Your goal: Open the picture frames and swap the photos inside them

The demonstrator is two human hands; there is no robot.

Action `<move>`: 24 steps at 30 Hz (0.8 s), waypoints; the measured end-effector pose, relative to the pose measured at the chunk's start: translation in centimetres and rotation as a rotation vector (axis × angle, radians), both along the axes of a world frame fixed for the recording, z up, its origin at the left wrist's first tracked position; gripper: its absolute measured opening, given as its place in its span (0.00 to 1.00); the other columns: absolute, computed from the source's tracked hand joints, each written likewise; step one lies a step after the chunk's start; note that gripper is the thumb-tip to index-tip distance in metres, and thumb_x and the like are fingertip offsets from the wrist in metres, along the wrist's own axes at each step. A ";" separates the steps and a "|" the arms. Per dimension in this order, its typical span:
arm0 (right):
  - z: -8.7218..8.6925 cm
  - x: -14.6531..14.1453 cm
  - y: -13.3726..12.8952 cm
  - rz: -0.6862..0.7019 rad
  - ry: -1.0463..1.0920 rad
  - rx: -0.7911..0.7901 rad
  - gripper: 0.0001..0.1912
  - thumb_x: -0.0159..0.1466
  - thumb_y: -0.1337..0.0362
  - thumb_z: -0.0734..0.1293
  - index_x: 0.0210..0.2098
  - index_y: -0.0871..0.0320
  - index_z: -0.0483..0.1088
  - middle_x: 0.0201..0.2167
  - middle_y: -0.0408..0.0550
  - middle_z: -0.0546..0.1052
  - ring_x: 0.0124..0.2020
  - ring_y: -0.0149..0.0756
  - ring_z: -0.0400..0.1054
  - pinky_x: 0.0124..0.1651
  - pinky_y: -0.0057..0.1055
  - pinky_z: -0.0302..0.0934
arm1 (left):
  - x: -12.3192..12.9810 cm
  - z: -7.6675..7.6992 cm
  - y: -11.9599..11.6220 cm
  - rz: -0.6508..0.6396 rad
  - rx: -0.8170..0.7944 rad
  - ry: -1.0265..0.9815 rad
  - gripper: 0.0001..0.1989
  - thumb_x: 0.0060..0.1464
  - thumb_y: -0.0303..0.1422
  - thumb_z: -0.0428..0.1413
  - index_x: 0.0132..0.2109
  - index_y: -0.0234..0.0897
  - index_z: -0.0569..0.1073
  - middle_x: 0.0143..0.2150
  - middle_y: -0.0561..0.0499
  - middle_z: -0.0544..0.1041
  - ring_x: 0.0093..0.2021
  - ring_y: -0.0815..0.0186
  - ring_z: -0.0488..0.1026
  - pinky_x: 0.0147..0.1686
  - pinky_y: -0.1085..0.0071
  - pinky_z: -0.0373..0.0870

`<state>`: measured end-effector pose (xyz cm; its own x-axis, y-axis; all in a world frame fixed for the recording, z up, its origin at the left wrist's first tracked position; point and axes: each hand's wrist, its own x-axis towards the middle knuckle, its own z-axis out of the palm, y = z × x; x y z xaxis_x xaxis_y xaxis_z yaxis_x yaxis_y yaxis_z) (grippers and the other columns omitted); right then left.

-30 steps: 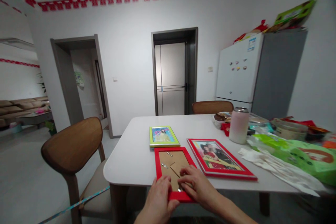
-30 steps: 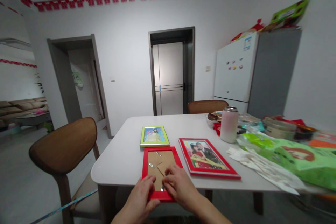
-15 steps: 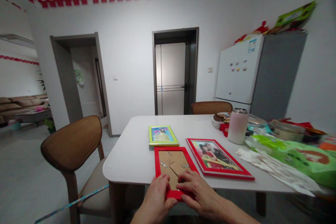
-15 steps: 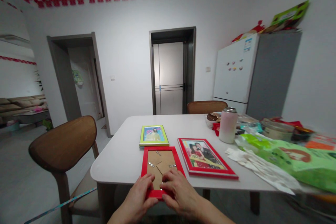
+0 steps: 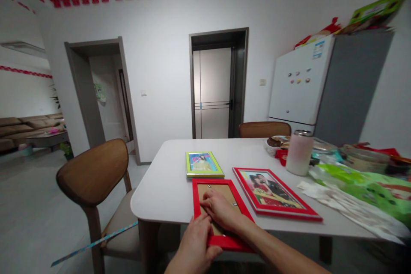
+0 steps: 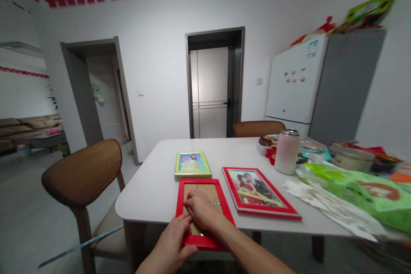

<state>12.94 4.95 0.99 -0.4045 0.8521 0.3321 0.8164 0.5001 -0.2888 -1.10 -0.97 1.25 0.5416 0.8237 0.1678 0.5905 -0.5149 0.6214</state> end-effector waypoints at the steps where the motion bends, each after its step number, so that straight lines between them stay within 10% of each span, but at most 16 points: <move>1: 0.0 0.2 0.0 0.028 -0.003 0.008 0.15 0.57 0.67 0.55 0.22 0.59 0.71 0.28 0.48 0.71 0.32 0.31 0.61 0.35 0.26 0.52 | 0.0 -0.1 0.0 0.001 0.002 -0.001 0.30 0.40 0.33 0.55 0.53 0.31 0.61 0.55 0.43 0.61 0.55 0.60 0.55 0.55 0.67 0.48; 15: -1.1 2.8 5.9 -0.554 0.200 -0.120 0.11 0.54 0.61 0.60 0.26 0.60 0.70 0.25 0.51 0.74 0.25 0.32 0.63 0.25 0.27 0.48 | -0.6 -0.3 -0.5 0.014 -0.046 0.022 0.31 0.39 0.32 0.55 0.54 0.30 0.60 0.56 0.41 0.60 0.56 0.55 0.53 0.56 0.62 0.46; 24: 0.6 4.6 4.1 -0.450 0.375 -0.075 0.14 0.54 0.59 0.57 0.28 0.60 0.71 0.28 0.50 0.75 0.28 0.31 0.66 0.31 0.25 0.55 | 2.0 -0.5 0.2 -0.067 0.013 0.167 0.23 0.40 0.31 0.55 0.48 0.33 0.66 0.57 0.37 0.57 0.58 0.50 0.49 0.55 0.48 0.37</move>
<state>17.51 9.01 1.59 0.1354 0.9396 0.3145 0.7788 0.0954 -0.6200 0.93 -0.78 0.71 0.6164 0.7832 0.0814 0.6492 -0.5640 0.5103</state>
